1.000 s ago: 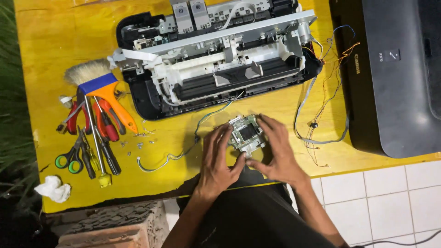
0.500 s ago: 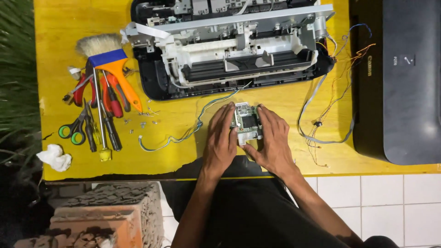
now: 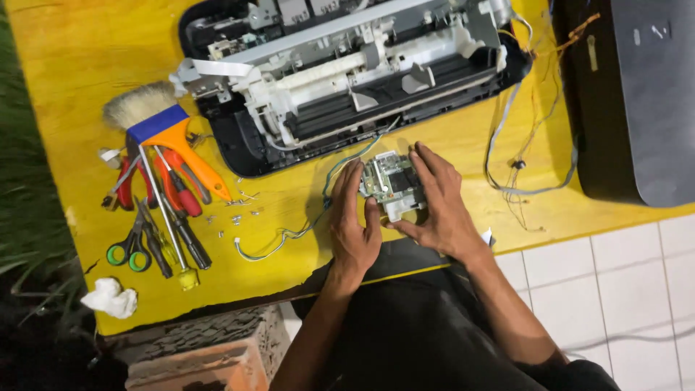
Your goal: Disassembling a printer to access and remove the internal circuit board and associated wiring.
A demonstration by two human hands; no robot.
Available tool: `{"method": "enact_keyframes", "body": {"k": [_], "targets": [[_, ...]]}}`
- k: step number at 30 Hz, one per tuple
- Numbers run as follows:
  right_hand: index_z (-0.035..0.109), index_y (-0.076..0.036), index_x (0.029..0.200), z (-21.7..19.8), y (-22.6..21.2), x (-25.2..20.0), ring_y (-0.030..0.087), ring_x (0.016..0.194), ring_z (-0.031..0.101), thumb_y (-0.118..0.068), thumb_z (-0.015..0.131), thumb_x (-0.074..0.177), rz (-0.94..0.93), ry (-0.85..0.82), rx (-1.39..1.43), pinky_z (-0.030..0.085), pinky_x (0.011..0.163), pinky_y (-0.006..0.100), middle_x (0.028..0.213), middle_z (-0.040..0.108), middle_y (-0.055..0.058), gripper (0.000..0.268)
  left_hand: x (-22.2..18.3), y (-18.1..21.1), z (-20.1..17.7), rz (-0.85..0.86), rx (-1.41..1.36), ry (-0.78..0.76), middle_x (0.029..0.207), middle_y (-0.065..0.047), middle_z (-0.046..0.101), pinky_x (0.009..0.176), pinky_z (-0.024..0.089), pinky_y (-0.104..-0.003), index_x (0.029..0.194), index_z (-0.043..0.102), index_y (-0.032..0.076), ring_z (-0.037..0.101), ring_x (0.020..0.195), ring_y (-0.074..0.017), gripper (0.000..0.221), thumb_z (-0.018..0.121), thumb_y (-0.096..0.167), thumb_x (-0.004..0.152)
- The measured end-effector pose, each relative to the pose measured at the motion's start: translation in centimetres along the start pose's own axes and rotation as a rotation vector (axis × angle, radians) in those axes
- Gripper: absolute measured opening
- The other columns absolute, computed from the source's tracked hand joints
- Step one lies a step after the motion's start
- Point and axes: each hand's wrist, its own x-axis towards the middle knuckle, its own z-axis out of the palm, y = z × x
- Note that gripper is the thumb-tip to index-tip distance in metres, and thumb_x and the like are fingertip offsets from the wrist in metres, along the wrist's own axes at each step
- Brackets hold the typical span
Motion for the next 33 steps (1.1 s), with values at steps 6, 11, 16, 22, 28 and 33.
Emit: {"method": "enact_keyframes", "body": {"k": [6,11,16,22,28,33], "targets": [[0.053,0.001,0.136,-0.9,1.2,0.1,0.050,0.138,0.047,-0.018,0.091,0.070,-0.060,0.078,0.306,0.036,0.117,0.060,0.150,0.042,0.032,0.079,-0.2,-0.4,0.1,0.003,0.006,-0.007,0.157,-0.018,0.046,0.117,0.043,-0.055,0.153,0.046,0.006,0.043,0.147,-0.0394,0.049,0.043,0.015,0.105],[0.070,-0.004,0.096,-0.8,2.0,0.0,0.050,0.130,0.057,-0.011,0.090,0.073,-0.113,0.096,0.274,0.045,0.110,0.061,0.137,0.057,0.026,0.031,-0.1,-0.4,0.1,0.017,-0.040,0.031,0.155,-0.019,0.049,0.114,0.045,-0.057,0.151,0.050,0.006,0.046,0.144,-0.0417,0.054,0.046,0.004,0.097],[0.077,-0.007,0.088,0.2,2.8,-1.0,0.044,0.121,0.064,-0.016,0.090,0.076,-0.191,0.150,0.244,0.050,0.104,0.055,0.124,0.067,0.022,0.020,-0.2,0.1,-0.4,0.095,-0.081,0.083,0.153,-0.019,0.052,0.115,0.044,-0.055,0.145,0.056,0.004,0.049,0.143,-0.0395,0.055,0.052,0.007,0.090],[0.076,-0.002,0.097,-2.3,-1.2,-0.4,0.042,0.101,0.070,-0.023,0.082,0.087,-0.154,0.188,0.291,0.058,0.088,0.050,0.111,0.073,0.023,0.025,-0.8,0.5,-0.7,0.179,-0.217,0.112,0.148,-0.019,0.059,0.116,0.042,-0.053,0.142,0.060,0.002,0.054,0.137,-0.0376,0.064,0.062,0.025,0.082],[0.076,-0.002,0.095,-3.9,-1.9,1.0,0.031,0.083,0.073,-0.015,0.090,0.080,0.050,0.089,0.356,0.059,0.068,0.037,0.092,0.077,0.016,0.025,-0.3,1.1,-0.3,0.272,-0.129,0.054,0.159,-0.022,0.046,0.118,0.039,-0.057,0.149,0.052,0.003,0.046,0.144,-0.0440,0.069,0.075,0.028,0.090],[0.074,0.000,0.097,-3.1,-2.0,0.5,0.015,0.074,0.062,-0.009,0.081,0.089,0.370,0.004,0.607,0.054,0.068,0.032,0.079,0.072,0.011,0.015,-0.9,1.0,1.0,0.282,0.148,0.126,0.164,-0.027,0.033,0.121,0.030,-0.063,0.152,0.045,0.007,0.035,0.149,-0.0493,0.089,0.084,0.047,0.084]]}}
